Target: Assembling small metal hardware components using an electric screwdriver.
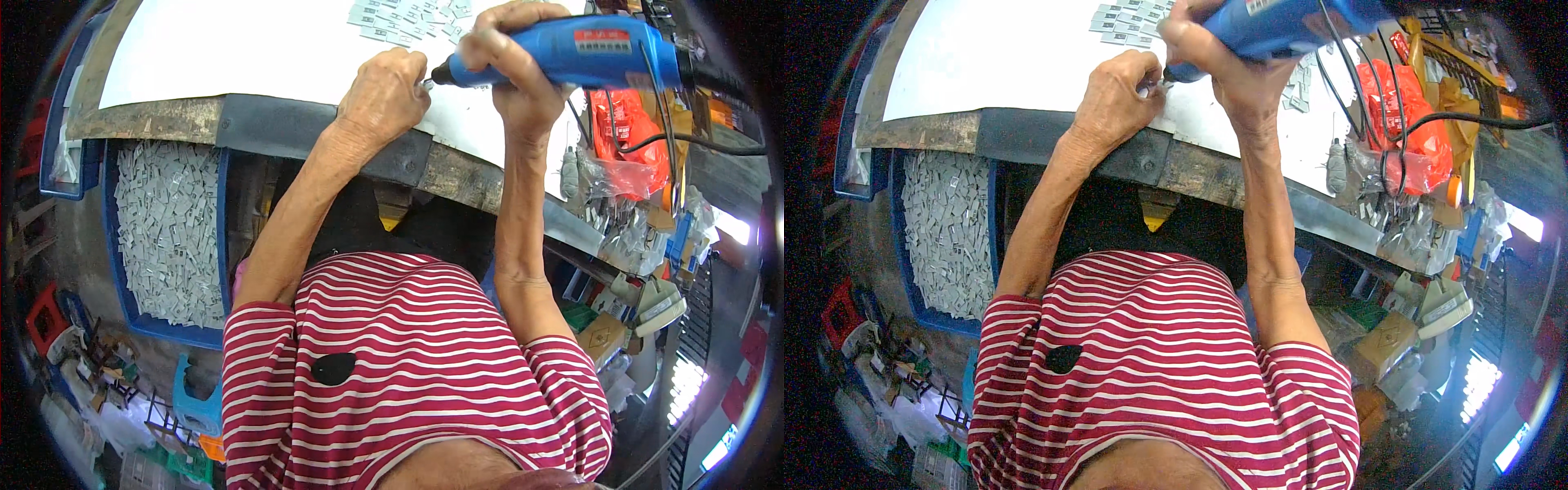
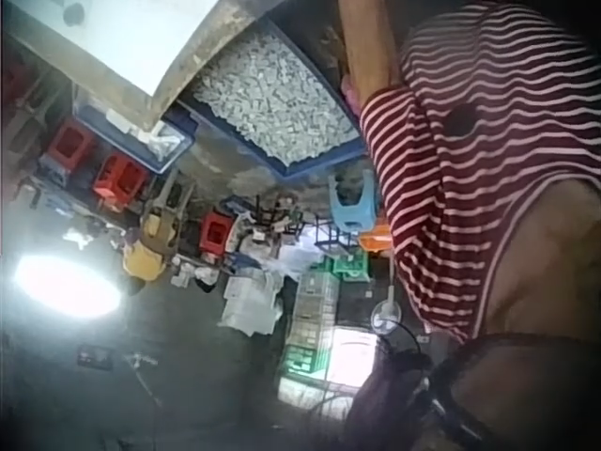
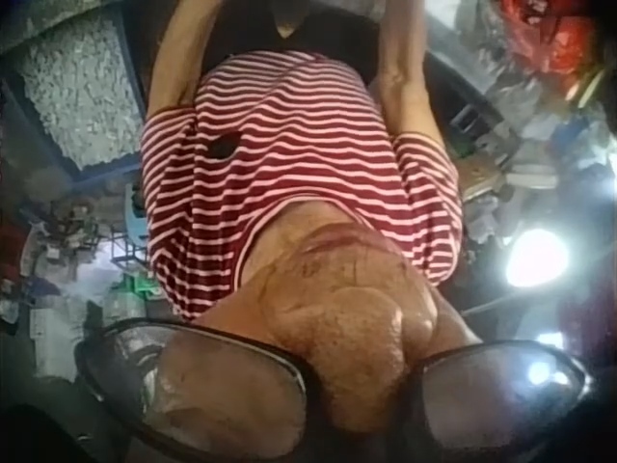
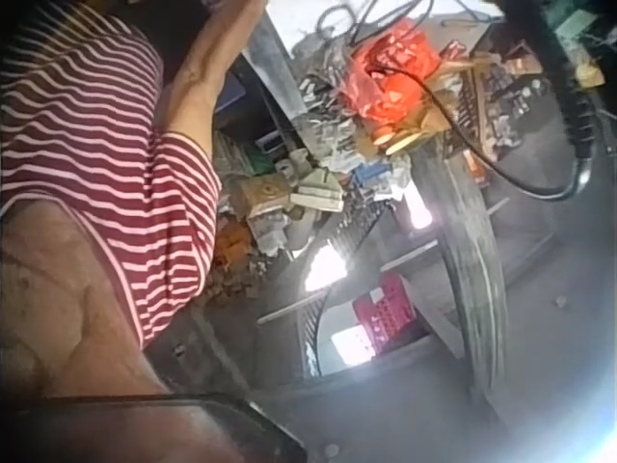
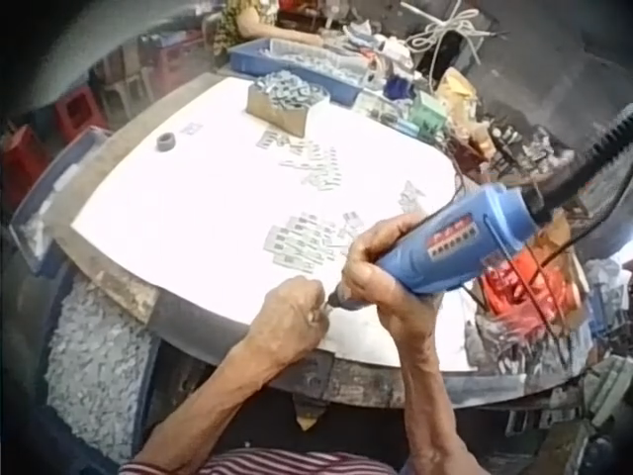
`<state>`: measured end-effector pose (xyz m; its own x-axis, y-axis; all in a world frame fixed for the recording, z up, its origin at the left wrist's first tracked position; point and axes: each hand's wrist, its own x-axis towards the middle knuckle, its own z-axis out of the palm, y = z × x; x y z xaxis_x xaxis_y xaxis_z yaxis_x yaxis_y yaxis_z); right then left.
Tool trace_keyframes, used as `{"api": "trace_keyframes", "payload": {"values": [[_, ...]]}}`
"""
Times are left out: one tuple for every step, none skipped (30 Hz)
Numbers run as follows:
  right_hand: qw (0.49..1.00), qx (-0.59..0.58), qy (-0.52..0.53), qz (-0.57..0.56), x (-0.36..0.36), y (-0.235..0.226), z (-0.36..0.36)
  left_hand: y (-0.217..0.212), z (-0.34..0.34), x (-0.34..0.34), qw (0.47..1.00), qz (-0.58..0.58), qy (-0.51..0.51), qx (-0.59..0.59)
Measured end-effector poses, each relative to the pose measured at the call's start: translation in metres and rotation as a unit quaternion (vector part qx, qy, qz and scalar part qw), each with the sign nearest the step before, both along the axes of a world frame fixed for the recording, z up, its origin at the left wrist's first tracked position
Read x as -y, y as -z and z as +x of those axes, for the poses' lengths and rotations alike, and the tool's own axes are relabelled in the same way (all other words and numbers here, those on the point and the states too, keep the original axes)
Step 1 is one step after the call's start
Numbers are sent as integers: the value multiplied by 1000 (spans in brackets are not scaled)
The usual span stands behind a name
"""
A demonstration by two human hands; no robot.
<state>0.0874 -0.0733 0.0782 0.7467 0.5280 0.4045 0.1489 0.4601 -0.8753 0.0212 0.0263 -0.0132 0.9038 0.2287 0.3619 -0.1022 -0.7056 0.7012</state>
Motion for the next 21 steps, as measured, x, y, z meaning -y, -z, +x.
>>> {"api": "trace_keyframes", "payload": {"values": [[997,61,-41,7,4,5,7,0,0,0,1000,3,1,3],[989,122,-81,13,8,10,13,-1,0,0,1000,5,2,5],[991,118,-62,18,8,8,6,-1,-1,1,1000,7,3,5],[986,138,-87,22,10,11,9,-1,-1,1,1000,6,1,1],[981,159,-112,25,13,14,13,-1,-1,1,1000,5,-1,-3],[981,165,-105,16,14,13,12,-1,-1,1,1000,6,1,-3],[985,143,-95,11,13,10,10,-2,-1,1,1000,13,-1,-2],[989,122,-85,7,13,7,9,-2,-1,1,1000,19,-3,0],[991,111,-71,24,14,7,10,-3,-2,0,1000,22,-2,1],[988,135,-62,36,17,4,10,-4,-2,-1,1000,3,1,-12],[985,159,-52,49,21,1,11,-5,-3,-1,1000,-17,5,-26],[986,143,-53,69,29,-4,13,-6,-1,1,1000,-16,12,-21],[987,134,-42,78,37,-8,15,-7,1,3,1000,-23,11,-12],[988,127,-31,87,45,-11,15,-7,3,5,999,-31,10,-2],[991,115,37,61,49,-12,8,-6,1,4,1000,-28,10,-1],[990,116,38,65,50,-10,10,-4,0,2,1000,-16,-2,-11],[989,100,57,94,52,-6,13,-4,-1,0,1000,-4,-13,-20],[986,87,80,121,56,-4,16,-6,0,2,999,4,-13,-39],[985,54,110,121,61,-3,16,-8,0,3,999,6,-7,-34],[984,60,114,123,65,0,20,-8,0,3,999,1,-9,-47],[982,59,124,133,66,1,25,-9,-1,4,998,-4,-10,-62]]}}
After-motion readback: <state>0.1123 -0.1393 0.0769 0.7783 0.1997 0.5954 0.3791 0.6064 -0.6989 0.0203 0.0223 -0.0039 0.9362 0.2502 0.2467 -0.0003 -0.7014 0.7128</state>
